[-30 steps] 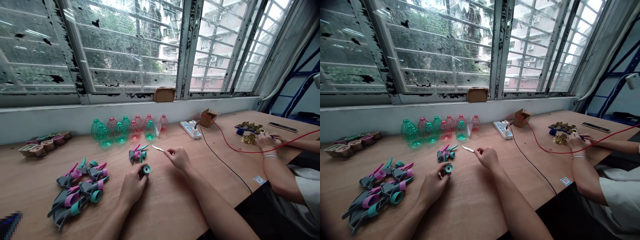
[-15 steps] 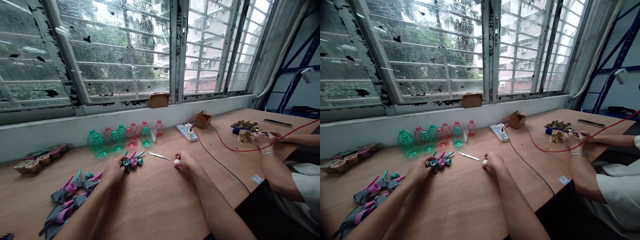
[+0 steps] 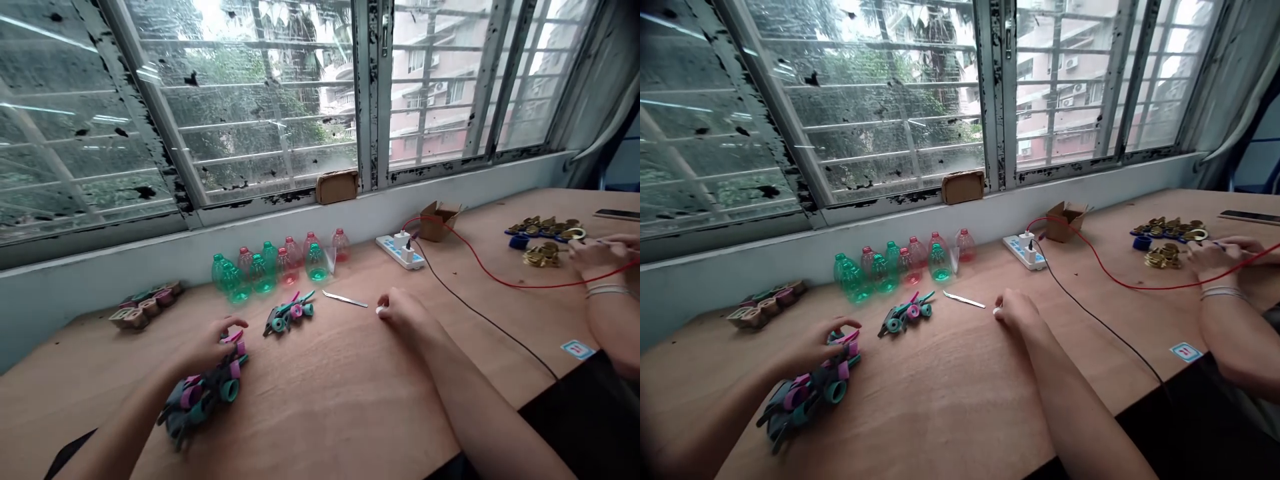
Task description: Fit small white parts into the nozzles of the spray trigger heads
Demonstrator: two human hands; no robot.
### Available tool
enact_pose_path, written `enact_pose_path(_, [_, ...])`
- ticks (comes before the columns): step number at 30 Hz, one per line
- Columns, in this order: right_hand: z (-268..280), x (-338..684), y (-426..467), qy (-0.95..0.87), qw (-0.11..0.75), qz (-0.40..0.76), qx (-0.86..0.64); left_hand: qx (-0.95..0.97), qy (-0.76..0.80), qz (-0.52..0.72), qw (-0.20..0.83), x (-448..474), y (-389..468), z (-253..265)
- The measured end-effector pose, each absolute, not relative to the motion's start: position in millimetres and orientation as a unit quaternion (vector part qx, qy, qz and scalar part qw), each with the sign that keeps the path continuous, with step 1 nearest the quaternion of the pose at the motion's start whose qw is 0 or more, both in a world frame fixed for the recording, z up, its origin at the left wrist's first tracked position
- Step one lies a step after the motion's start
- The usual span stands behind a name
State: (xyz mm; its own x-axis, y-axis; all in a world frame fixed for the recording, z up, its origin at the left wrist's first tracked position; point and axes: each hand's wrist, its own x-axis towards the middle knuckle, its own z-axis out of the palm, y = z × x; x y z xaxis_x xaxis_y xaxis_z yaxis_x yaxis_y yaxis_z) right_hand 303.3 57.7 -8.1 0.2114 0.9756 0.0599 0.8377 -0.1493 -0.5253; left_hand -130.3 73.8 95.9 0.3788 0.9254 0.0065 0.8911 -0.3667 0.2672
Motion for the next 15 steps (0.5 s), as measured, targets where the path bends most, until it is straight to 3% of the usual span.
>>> enact_pose_path(11, [-7.5, 303.3, 59.5, -0.604, 0.247, 0.185, -0.735, 0.809, 0.585, 0.002, 0.052, -122.2, 81.4, 72.1])
enact_pose_path(15, [-8.0, 303.4, 60.2, -0.599, 0.241, 0.183, -0.741, 0.788, 0.613, 0.055, 0.002, -115.9, 77.6, 82.7])
